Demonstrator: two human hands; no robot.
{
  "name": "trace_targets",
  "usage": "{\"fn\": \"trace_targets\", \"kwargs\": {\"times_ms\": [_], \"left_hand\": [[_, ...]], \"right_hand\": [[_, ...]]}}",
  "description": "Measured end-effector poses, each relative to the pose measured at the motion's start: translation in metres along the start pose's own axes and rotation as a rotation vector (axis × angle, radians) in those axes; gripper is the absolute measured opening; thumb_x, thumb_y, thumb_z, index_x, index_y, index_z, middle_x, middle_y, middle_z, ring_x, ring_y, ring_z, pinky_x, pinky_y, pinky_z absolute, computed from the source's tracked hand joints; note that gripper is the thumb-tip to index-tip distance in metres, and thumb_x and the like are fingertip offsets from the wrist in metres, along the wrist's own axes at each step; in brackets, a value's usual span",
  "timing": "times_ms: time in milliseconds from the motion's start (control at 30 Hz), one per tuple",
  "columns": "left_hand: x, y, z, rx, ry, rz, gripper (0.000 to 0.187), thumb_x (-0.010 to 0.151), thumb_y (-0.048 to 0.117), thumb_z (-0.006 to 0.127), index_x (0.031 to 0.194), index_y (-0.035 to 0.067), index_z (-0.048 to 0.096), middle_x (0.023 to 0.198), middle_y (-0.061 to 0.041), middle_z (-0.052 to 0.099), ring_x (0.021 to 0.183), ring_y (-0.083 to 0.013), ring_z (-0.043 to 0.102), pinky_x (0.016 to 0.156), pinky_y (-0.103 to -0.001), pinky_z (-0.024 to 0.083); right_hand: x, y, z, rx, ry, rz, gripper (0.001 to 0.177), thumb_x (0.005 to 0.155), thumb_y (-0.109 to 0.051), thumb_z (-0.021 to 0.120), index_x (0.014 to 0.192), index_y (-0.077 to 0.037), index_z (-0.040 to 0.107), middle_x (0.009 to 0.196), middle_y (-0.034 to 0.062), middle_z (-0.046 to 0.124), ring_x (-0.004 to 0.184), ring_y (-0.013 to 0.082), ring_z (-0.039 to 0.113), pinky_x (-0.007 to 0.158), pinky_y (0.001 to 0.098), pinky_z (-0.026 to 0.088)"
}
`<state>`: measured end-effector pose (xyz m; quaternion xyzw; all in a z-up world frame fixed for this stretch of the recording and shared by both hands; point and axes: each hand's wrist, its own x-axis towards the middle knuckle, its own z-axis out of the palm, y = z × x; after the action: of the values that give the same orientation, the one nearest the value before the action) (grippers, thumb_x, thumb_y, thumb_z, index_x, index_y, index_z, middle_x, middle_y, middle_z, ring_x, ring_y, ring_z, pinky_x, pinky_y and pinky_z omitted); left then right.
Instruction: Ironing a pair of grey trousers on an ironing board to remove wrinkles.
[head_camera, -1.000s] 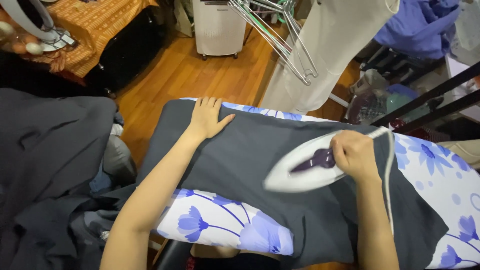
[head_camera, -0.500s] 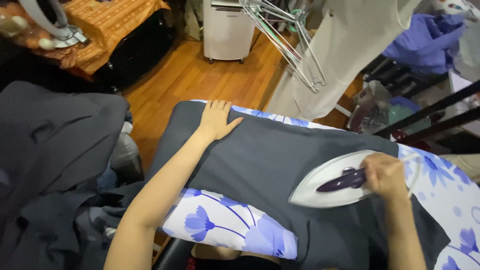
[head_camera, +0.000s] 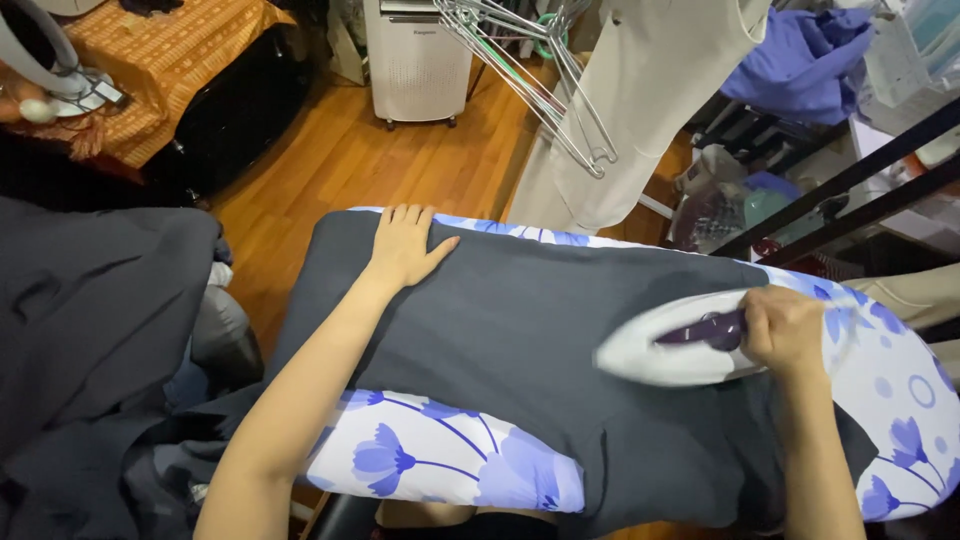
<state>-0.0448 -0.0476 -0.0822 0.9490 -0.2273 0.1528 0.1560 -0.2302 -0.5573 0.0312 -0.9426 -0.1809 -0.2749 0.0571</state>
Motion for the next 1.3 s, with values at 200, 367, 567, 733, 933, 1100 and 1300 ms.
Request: {"fn": "trace_targets", "kwargs": {"times_ms": [200,367,567,733,933,1100,1300], "left_hand": [[0.000,0.001,-0.003,0.000,-0.010,0.001,0.071,0.098,0.065,0.037,0.126,0.004,0.060,0.115,-0.012,0.065,0.106,-0.0323,0.057,0.104,-0.046,0.036],[0.000,0.001,-0.006,-0.031,-0.006,0.023,0.070,0.098,0.064,0.038,0.127,0.004,0.060,0.119,-0.013,0.065,0.111,-0.0332,0.057,0.104,-0.046,0.035],[0.000,-0.001,-0.005,-0.029,-0.048,0.012,0.073,0.098,0.065,0.036,0.129,0.002,0.059,0.125,-0.014,0.063,0.116,-0.0335,0.055,0.106,-0.048,0.033],[0.002,0.002,-0.007,0.004,-0.118,-0.018,0.075,0.099,0.066,0.032,0.132,0.004,0.057,0.129,-0.013,0.061,0.120,-0.0325,0.053,0.108,-0.047,0.032],[0.001,0.002,-0.007,-0.009,-0.103,-0.033,0.073,0.098,0.066,0.035,0.130,0.004,0.058,0.129,-0.015,0.062,0.120,-0.0348,0.053,0.109,-0.048,0.031],[0.001,0.002,-0.005,-0.044,-0.086,-0.027,0.074,0.098,0.065,0.037,0.133,0.002,0.056,0.131,-0.017,0.060,0.124,-0.0375,0.051,0.111,-0.048,0.032],[0.001,0.001,-0.006,-0.065,-0.045,-0.001,0.071,0.098,0.064,0.038,0.126,0.002,0.060,0.123,-0.014,0.063,0.117,-0.0330,0.055,0.107,-0.046,0.035]], "right_hand": [[-0.004,0.025,0.035,-0.502,-0.048,0.358,0.045,0.107,-0.025,0.043,0.070,-0.004,0.059,0.072,0.0157,0.062,0.066,0.0389,0.060,0.059,0.0491,0.040],[0.040,0.008,0.048,-0.802,0.072,0.567,0.051,0.111,-0.024,0.047,0.067,-0.012,0.070,0.060,0.0087,0.065,0.052,0.0289,0.064,0.049,0.0394,0.041],[0.007,0.035,0.024,-0.479,0.005,0.308,0.039,0.103,-0.018,0.046,0.067,-0.006,0.054,0.065,0.0164,0.058,0.059,0.0405,0.056,0.056,0.0501,0.036],[-0.010,0.043,-0.012,0.101,-0.033,-0.208,0.052,0.106,-0.025,0.021,0.067,-0.005,0.050,0.058,0.0110,0.044,0.053,0.0311,0.049,0.056,0.0408,0.039],[0.005,0.073,0.028,-0.553,-0.074,0.358,0.048,0.107,-0.023,0.040,0.067,-0.006,0.059,0.068,0.0107,0.063,0.063,0.0317,0.062,0.057,0.0451,0.043],[0.030,0.106,0.039,-0.872,0.079,0.516,0.061,0.124,-0.038,0.045,0.077,-0.013,0.075,0.060,0.0136,0.065,0.053,0.0353,0.066,0.052,0.0456,0.048],[0.017,0.119,-0.003,-0.533,0.104,0.650,0.069,0.131,-0.026,0.046,0.064,-0.008,0.047,0.055,0.0028,0.043,0.049,0.0187,0.041,0.056,0.0393,0.033]]}}
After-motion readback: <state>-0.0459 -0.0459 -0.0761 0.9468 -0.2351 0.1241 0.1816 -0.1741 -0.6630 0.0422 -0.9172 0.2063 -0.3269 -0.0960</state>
